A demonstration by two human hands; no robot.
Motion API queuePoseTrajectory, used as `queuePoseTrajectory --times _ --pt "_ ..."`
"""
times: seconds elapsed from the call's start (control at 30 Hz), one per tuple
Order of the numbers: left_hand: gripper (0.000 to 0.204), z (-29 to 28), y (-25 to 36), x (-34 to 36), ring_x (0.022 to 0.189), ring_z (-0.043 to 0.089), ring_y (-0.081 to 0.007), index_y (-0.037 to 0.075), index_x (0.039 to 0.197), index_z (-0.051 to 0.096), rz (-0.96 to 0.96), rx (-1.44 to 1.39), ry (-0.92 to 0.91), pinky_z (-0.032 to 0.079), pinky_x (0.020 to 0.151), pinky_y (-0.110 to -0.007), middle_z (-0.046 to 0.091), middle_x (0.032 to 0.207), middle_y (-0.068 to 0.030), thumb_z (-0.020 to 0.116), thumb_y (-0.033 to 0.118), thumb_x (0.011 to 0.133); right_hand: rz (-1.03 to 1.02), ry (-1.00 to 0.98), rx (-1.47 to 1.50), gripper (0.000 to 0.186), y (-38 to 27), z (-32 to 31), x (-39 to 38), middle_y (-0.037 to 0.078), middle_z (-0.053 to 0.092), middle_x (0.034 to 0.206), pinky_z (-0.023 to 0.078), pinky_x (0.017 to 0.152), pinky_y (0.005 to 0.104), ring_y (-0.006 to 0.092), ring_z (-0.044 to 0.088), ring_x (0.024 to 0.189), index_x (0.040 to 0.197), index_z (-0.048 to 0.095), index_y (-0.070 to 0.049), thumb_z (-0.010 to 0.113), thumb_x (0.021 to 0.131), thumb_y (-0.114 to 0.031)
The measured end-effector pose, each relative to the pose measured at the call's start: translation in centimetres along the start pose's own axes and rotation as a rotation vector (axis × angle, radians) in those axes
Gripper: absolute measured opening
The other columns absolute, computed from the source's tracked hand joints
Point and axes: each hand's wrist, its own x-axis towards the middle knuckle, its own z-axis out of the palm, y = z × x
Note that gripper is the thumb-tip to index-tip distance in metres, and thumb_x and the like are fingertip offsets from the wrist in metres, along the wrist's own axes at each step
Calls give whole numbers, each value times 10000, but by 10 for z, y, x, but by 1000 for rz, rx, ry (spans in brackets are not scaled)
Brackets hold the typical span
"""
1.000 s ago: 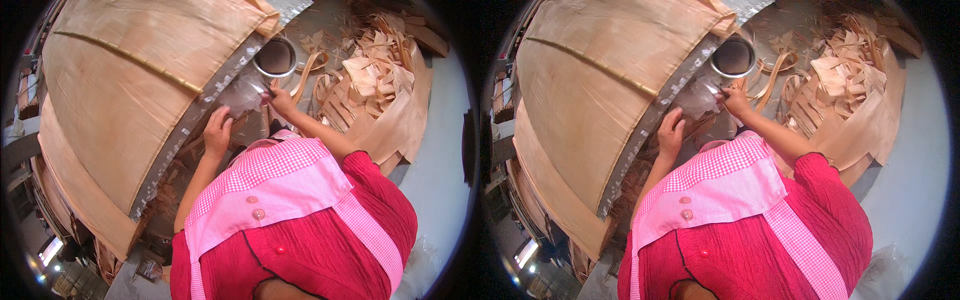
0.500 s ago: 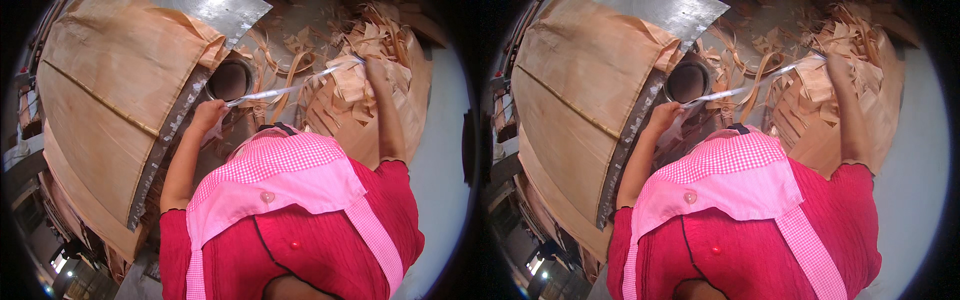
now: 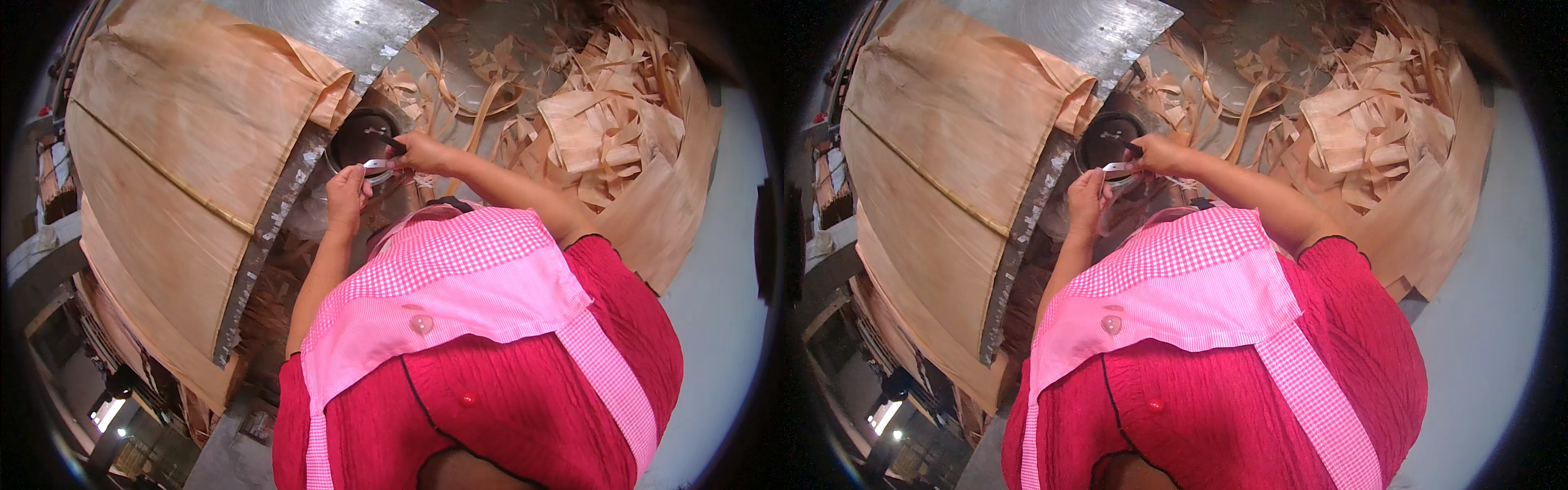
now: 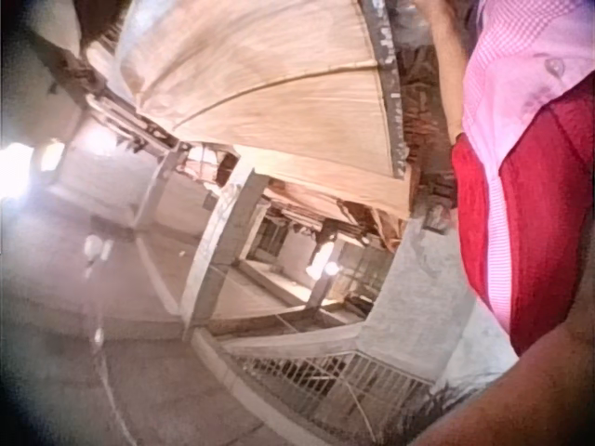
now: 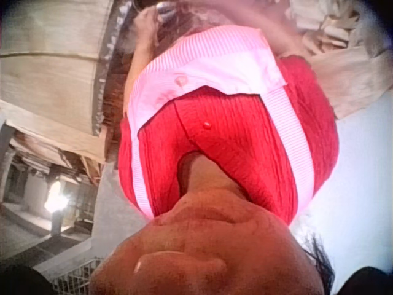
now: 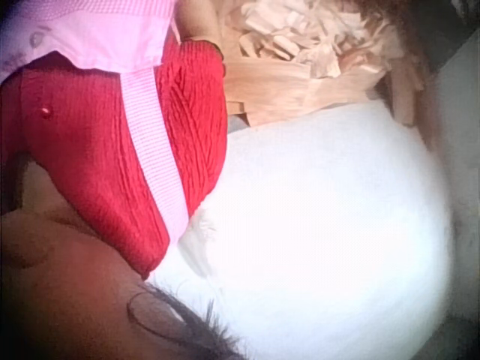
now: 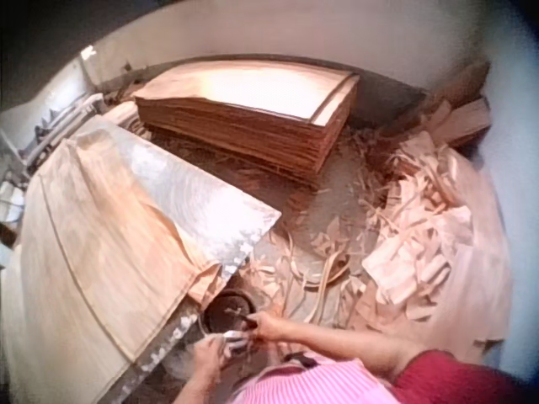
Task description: The person aligns sheets of wood veneer on a workbench, secures them with tape, and trims the edges using a utility knife and scissors to join the pieces.
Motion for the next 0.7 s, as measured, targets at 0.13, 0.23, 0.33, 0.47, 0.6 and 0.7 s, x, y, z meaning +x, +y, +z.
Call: queuePoseTrajectory --times 0.13,0.23,0.33,0.47,0.6,0.7 --pt "266 -14 -16 10 471 364 -22 17 795 625 140 130 216 272 412 -180 475 529 19 516 253 853 -241 329 -912 120 30 -19 8 52 578 635 437 477 269 102 533 506 845 600 -49 613 760 -132" --pt "272 -28 -2 12 526 421 -38 9 805 629 43 506 198 319 444 -166 519 573 8 529 259 841 113 171 -509 128 27 -37 -2 75 595 659 443 505 301 160 562 550 859 614 -65 604 742 -116" --pt "217 4 -3 14 579 511 -70 -6 862 608 -46 334 -49 385 458 -178 570 623 -26 565 200 810 -173 118 -600 156 26 -30 -3 114 599 667 441 567 353 245 582 610 843 625 -88 622 710 -170" --pt "104 15 -8 51 490 542 -113 -6 796 550 -31 248 -5 431 433 -210 579 639 -76 567 97 794 -270 311 -622 189 5 -28 -1 127 601 755 439 621 332 233 594 697 904 599 -103 591 747 -209" --pt "146 -1 -34 83 409 537 -146 -34 769 514 -67 120 248 410 332 -230 571 593 -117 563 101 798 -495 565 216 210 -23 -33 11 61 595 911 432 716 285 161 556 834 980 579 -38 534 825 -173" --pt "184 0 -38 90 382 519 -153 -33 770 506 -149 253 261 391 323 -232 565 580 -122 563 140 802 -441 314 418 189 -8 -20 26 64 607 850 447 720 256 124 565 779 942 592 3 554 826 -141"
